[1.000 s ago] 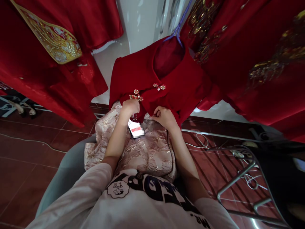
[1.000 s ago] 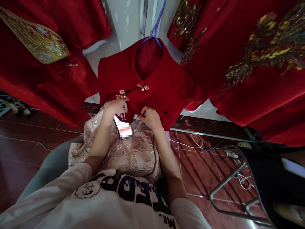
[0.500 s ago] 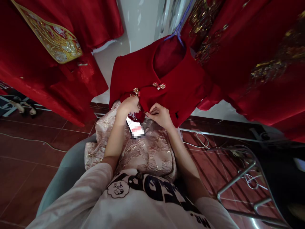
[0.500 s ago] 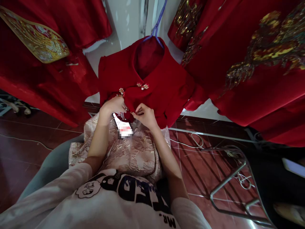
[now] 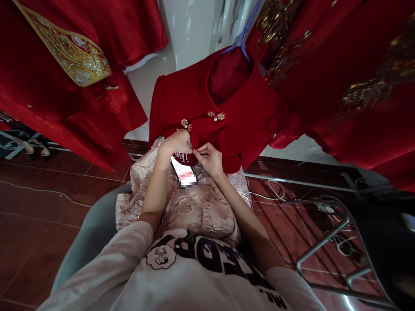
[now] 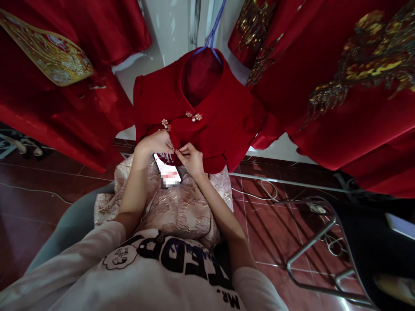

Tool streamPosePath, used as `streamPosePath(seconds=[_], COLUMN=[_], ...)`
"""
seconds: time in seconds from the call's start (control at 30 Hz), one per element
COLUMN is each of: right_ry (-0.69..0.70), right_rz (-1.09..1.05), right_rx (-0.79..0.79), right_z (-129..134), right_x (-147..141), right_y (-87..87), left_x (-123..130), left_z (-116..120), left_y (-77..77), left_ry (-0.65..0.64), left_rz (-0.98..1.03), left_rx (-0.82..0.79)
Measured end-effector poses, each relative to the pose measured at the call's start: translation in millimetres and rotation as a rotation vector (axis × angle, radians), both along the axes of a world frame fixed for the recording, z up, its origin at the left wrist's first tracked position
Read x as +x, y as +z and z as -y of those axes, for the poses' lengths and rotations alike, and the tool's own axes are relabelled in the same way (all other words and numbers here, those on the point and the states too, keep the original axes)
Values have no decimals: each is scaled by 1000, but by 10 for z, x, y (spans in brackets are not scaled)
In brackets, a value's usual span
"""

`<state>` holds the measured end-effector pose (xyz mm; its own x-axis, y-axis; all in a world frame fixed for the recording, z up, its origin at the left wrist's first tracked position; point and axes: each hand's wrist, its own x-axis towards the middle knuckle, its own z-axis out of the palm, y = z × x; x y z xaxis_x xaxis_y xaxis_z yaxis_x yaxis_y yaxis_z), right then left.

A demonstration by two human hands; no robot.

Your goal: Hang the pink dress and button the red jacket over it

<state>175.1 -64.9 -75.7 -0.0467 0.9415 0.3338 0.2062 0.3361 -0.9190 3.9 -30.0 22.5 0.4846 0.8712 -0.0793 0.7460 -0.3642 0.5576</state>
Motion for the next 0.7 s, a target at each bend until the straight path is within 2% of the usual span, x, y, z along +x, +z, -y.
streamPosePath(seconds=[0.17, 0.3, 0.53, 0.7], right_ry=[-9, -12, 6, -2], right_rz=[12, 13, 23, 48], right_rx=[44, 54, 40, 48], right_z=[-6, -5, 3, -10], right_x=[-5, -17, -32, -17], right_y=[-15, -32, -47, -60], left_x=[63, 52, 17, 7], left_z=[14, -23, -42, -45], left_y=[33, 2, -25, -30], left_ry=[-7, -23, 28, 64], left_rz=[-115, -141, -210, -181], left_rx=[42, -5, -13, -59])
